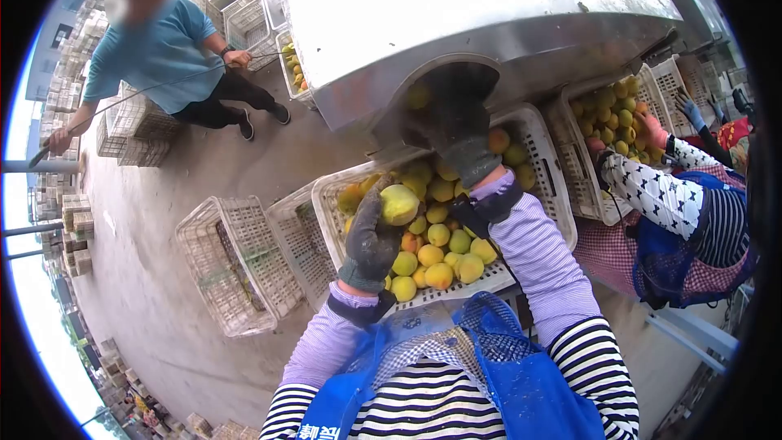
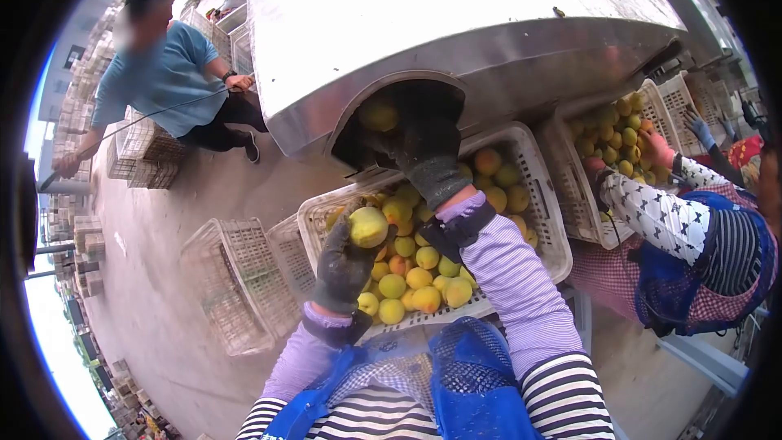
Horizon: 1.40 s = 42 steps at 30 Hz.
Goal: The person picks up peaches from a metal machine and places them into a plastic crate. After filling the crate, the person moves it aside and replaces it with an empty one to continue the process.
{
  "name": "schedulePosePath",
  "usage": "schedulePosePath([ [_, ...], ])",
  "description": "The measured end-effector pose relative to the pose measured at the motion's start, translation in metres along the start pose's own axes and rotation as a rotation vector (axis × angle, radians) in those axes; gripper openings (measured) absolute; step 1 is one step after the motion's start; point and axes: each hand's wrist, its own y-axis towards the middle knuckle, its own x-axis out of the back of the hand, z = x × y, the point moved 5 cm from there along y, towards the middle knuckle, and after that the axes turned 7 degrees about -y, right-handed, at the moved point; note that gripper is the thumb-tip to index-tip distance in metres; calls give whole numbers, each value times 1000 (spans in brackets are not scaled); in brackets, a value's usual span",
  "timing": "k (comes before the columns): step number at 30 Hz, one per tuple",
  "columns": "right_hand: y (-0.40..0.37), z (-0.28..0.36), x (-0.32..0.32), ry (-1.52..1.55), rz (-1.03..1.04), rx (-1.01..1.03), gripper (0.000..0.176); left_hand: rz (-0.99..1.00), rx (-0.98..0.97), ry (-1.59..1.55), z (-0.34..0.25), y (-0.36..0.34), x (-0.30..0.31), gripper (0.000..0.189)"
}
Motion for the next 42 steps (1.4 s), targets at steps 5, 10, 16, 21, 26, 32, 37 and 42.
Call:
schedulePosePath([
  [5,-89,11,29,314,120,215,74,10,199,-747,8,2,-6,52],
  [10,-128,10,28,196,20,224,77,138,-258,428,-14,-2,-28,60],
  [16,-122,2,35,233,-74,163,71,28,130,-55,2,20,-27,61],
  [21,-95,7,44,203,-101,117,67,-23,150,-98,-10,30,-27,56],
  [26,-22,-4,15,-39,-138,85,65,-110,192,-154,8,24,3,56],
  [32,0,-7,3,-58,-175,109,56,-168,122,89,42,14,21,54],
  [37,-83,-93,12,-152,60,52,47,-25,-148,1090,85,3,13,66],
  [42,-150,-141,-48,-508,221,185,27,154,-283,1689,153,48,-10,63],
])
